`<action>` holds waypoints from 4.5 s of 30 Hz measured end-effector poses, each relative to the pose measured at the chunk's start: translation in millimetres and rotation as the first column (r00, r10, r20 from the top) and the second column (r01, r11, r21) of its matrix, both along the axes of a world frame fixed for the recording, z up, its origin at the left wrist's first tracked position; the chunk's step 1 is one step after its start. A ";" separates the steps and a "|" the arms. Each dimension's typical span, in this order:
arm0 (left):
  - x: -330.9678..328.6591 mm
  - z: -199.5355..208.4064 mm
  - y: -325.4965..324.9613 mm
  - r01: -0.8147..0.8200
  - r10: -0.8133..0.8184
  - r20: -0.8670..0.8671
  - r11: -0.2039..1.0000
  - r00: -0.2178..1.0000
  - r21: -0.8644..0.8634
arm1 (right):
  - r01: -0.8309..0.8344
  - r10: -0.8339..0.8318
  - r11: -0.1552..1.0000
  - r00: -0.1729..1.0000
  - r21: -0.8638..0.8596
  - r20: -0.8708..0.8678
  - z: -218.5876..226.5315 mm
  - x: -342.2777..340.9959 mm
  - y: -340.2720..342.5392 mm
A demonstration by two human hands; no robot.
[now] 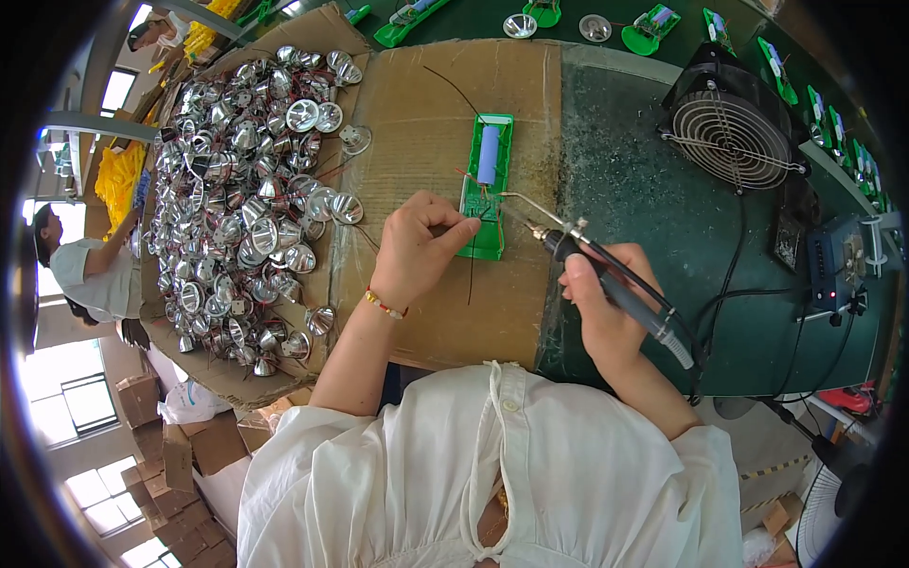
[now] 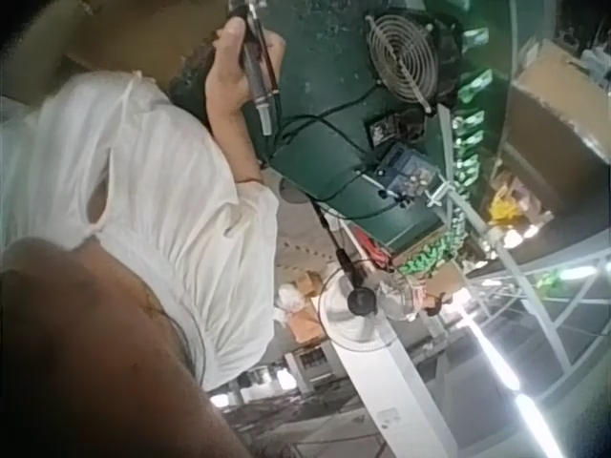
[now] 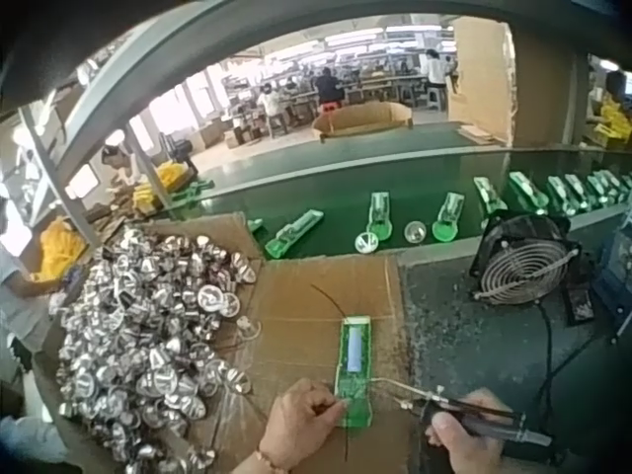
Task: Soldering wires and components onto circuit boards for portable lights on an assembly line.
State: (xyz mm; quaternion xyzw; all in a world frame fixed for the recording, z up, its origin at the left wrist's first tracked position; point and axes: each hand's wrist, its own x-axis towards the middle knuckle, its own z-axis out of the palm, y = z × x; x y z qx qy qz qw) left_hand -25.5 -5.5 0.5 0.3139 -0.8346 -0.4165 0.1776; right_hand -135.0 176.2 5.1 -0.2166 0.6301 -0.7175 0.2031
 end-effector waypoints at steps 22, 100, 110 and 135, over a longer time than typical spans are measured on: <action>-9.6 6.9 -19.1 0.191 -0.164 0.215 0.975 0.963 -0.110 | 0.187 -0.189 0.980 0.982 0.062 0.027 -34.8 -42.0 37.6; 86.4 -7.5 -25.3 -0.236 0.199 -0.135 0.895 0.971 -0.377 | 0.171 -0.173 0.983 0.984 0.061 0.034 -30.2 -32.1 26.0; 68.2 -1.0 -34.6 -0.133 0.117 -0.064 0.829 0.991 -0.543 | 0.182 -0.184 0.982 0.982 0.044 0.051 -29.9 -34.0 34.0; 35.4 -7.6 28.9 -0.145 0.118 -0.133 0.965 0.984 -0.217 | -0.114 0.139 0.989 0.944 0.098 -0.300 -11.3 16.8 13.4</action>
